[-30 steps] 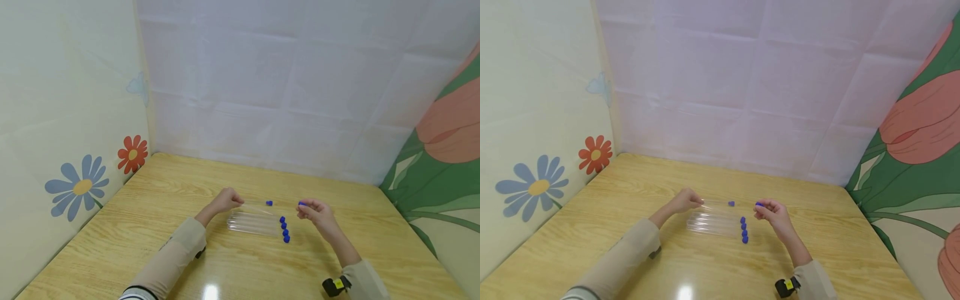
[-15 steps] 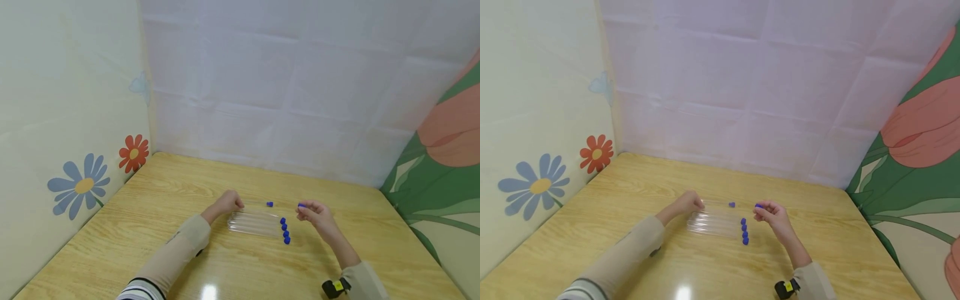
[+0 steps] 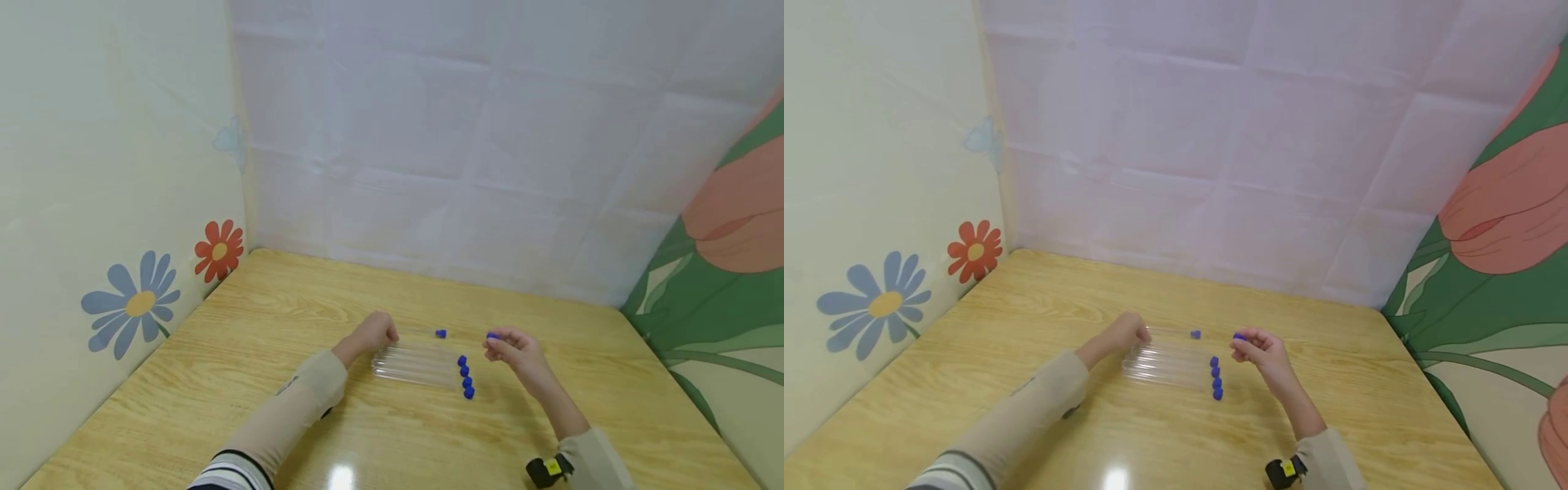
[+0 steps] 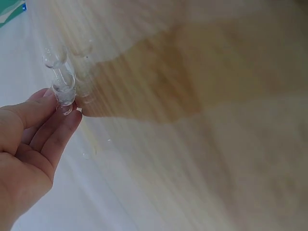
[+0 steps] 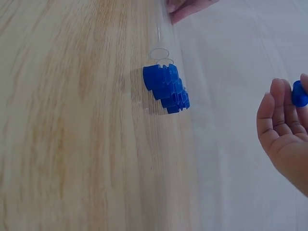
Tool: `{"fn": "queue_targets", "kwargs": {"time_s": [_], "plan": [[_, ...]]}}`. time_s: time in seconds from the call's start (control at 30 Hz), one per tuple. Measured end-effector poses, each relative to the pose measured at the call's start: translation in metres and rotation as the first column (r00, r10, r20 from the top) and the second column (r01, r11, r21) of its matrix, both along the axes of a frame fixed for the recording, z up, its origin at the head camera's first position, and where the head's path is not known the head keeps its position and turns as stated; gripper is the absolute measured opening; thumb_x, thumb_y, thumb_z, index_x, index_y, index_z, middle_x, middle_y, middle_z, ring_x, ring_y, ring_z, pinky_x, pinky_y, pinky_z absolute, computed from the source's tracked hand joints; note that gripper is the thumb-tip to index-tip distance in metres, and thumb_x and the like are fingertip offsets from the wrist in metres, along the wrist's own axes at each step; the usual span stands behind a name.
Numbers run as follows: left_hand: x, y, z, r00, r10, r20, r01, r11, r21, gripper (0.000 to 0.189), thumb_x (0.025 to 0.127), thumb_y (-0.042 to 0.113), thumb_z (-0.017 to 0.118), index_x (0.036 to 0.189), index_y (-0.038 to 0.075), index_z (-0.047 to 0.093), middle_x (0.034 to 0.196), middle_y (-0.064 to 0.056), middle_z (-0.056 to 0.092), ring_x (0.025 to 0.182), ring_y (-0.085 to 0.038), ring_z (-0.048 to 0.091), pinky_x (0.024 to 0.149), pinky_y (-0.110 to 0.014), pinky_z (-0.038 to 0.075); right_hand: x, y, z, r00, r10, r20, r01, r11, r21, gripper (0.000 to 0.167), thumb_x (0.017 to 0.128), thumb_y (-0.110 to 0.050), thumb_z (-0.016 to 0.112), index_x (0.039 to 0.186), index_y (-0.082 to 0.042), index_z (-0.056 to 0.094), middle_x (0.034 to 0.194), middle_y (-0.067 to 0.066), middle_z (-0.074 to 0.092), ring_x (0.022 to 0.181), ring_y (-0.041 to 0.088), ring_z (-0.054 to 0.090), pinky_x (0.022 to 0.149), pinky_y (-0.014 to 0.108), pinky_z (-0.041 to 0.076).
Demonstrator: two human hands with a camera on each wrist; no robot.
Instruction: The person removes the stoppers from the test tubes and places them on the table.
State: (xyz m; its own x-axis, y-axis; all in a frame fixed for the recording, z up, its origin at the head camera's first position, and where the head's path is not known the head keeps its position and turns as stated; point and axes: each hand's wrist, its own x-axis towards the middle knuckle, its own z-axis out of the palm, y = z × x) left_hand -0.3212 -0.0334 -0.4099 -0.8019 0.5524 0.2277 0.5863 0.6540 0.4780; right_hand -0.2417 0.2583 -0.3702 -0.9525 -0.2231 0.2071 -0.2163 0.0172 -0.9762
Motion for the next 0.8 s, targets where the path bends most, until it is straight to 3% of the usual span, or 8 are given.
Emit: {"fn": "queue_targets", "kwargs": {"time_s": [0.1,0.2,0.5,0.8], "plan": [[0.0083,0.0001,0.0065,1.000,0.018,-0.019,-0.018,1.000,-0.011,0.010,0.072,-0.010,0.066,0.075,-0.001,0.070,0.077,-0.010,0.067,0.075,-0.022,0.063,0.064,-0.024,0.051,0.0007,0.0003,0.0000,1.000,-0.003,-0.001,0.003,1.000,0.008,0.008,0.088,-0.004,0.054,0.093,-0.005,0.060,0.084,0.004,0.065,0.071,0.012,0.061,0.068,0.027,0.052],[0.0068,0.0000,0.0054,1.000,0.024,-0.019,-0.024,1.000,-0.009,0.010,0.071,-0.009,0.067,0.073,0.000,0.070,0.075,-0.008,0.067,0.073,-0.021,0.062,0.063,-0.023,0.050,0.0012,0.0005,0.0002,1.000,-0.007,0.000,0.007,1.000,0.022,0.009,0.088,-0.005,0.055,0.091,-0.010,0.061,0.084,0.005,0.065,0.071,0.012,0.061,0.068,0.027,0.052],[0.0040,0.0003,0.0020,1.000,0.021,-0.015,-0.021,1.000,-0.002,0.013,0.067,-0.011,0.066,0.068,0.002,0.070,0.071,-0.006,0.066,0.069,-0.019,0.061,0.061,-0.024,0.050,0.0023,-0.0003,0.0007,0.999,-0.030,0.010,0.030,0.999,0.043,0.007,0.088,-0.006,0.056,0.091,-0.010,0.061,0.084,0.007,0.065,0.071,0.012,0.061,0.068,0.029,0.052],[0.0052,0.0001,0.0027,1.000,0.024,-0.006,-0.024,1.000,0.000,0.016,0.066,-0.013,0.065,0.070,0.002,0.070,0.072,-0.006,0.066,0.070,-0.018,0.061,0.060,-0.021,0.050,0.0020,0.0014,-0.0014,1.000,0.005,-0.005,-0.005,1.000,0.023,0.009,0.088,-0.005,0.055,0.091,-0.011,0.061,0.085,0.008,0.065,0.071,0.012,0.061,0.068,0.027,0.052]]}}
